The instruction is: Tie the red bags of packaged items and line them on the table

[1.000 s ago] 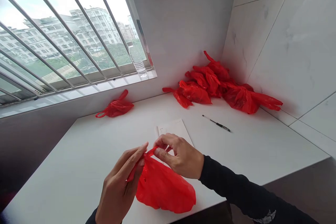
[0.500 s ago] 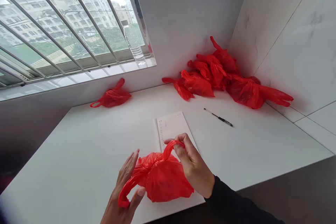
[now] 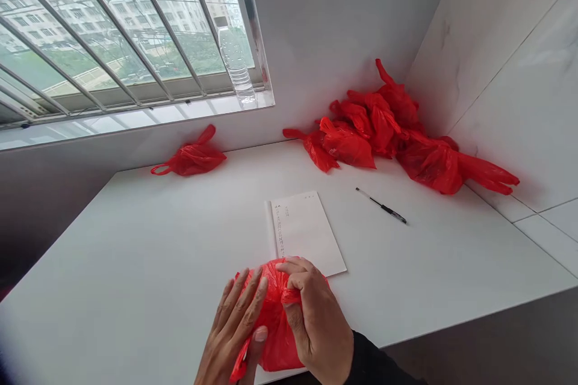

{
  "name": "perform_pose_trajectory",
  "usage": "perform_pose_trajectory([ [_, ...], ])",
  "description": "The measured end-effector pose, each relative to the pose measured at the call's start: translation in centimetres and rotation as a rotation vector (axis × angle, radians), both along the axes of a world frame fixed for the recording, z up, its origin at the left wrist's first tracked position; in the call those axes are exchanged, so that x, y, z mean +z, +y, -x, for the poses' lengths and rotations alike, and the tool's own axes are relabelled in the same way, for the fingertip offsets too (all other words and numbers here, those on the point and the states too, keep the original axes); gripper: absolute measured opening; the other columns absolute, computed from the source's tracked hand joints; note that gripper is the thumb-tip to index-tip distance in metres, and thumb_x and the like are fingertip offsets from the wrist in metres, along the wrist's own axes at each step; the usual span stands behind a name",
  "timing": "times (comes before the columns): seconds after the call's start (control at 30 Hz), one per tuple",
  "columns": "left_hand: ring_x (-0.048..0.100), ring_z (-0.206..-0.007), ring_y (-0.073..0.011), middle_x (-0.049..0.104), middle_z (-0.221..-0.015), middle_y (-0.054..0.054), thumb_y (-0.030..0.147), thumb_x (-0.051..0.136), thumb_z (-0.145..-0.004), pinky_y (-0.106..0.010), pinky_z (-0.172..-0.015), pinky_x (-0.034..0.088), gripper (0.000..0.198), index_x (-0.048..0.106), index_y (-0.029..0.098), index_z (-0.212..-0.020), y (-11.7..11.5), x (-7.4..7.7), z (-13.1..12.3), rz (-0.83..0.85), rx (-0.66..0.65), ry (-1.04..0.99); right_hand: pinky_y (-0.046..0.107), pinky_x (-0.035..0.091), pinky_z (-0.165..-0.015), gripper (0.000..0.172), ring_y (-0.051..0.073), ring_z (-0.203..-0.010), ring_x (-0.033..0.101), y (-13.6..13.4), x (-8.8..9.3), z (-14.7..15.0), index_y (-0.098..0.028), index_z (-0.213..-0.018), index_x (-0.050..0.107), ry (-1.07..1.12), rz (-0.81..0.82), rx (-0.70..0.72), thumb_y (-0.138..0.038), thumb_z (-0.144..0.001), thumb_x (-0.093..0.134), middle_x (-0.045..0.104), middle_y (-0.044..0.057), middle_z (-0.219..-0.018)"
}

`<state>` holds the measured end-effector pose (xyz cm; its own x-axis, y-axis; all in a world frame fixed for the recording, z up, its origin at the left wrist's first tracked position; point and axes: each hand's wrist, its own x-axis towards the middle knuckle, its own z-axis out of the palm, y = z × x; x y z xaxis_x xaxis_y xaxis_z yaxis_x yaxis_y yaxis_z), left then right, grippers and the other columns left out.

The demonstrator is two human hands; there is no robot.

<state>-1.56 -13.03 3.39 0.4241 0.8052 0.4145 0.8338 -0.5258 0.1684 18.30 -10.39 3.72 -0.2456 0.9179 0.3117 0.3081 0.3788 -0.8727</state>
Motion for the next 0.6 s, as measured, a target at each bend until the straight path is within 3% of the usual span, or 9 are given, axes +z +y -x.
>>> perform_pose_trajectory([
  [0.1, 0.022, -0.154, -0.0274, 0.030, -0.166, -0.008, 0.015, 0.042, -0.098, -0.042, -0.126, 0.014, 0.058, 0.033, 0.012, -0.156, 0.6, -0.8, -1.0, -0.022, -0.024, 0.116, 0.049, 0.036, -0.119, 0.027, 0.024, -0.147, 0.036, -0.3, -1.9, 0.4, -0.025, -0.128, 0.043, -0.212, -0.154, 0.060, -0.020, -0.102, 0.041, 0.050, 0.008, -0.152],
  [0.2, 0.026, -0.153, -0.0248, 0.035, -0.164, -0.008, 0.015, 0.041, -0.098, -0.040, -0.126, 0.014, 0.058, 0.034, 0.011, -0.155, 0.8, -2.1, -0.7, -0.020, 0.015, 0.165, 0.053, 0.038, -0.117, 0.023, 0.027, -0.147, 0.037, 0.0, -3.3, 0.4, -0.024, -0.122, 0.047, -0.324, -0.232, 0.063, -0.022, -0.099, 0.046, 0.047, 0.007, -0.155],
  [0.33, 0.034, -0.150, -0.0228, 0.042, -0.160, -0.006, 0.018, 0.041, -0.098, -0.039, -0.125, 0.015, 0.058, 0.035, 0.013, -0.155, 0.7, -3.6, -0.1, -0.065, 0.041, 0.181, 0.054, 0.038, -0.117, 0.031, 0.029, -0.145, 0.039, 0.3, -4.8, 0.9, -0.024, -0.130, 0.048, -0.419, -0.297, 0.090, -0.024, -0.098, 0.051, 0.044, 0.007, -0.157],
  [0.47, 0.043, -0.145, -0.0206, 0.052, -0.154, -0.003, 0.023, 0.037, -0.102, -0.036, -0.123, 0.026, 0.054, 0.034, 0.017, -0.156, 0.8, -4.7, -0.2, -0.124, 0.081, 0.148, 0.054, 0.037, -0.118, 0.021, 0.026, -0.143, 0.044, 0.0, -5.8, 1.9, -0.030, -0.121, 0.054, -0.264, -0.201, 0.004, -0.035, -0.103, 0.045, 0.050, 0.000, -0.153],
  [0.6, 0.045, -0.143, -0.0203, 0.061, -0.145, -0.004, 0.037, 0.017, -0.108, -0.037, -0.115, 0.041, 0.055, 0.027, 0.021, -0.159, 0.4, -4.8, 1.0, -0.161, 0.163, 0.042, 0.051, 0.040, -0.116, 0.028, 0.026, -0.140, 0.048, 0.2, -4.1, 1.0, -0.029, -0.113, 0.056, 0.042, 0.085, -0.116, -0.048, -0.104, 0.038, 0.065, 0.004, -0.137],
])
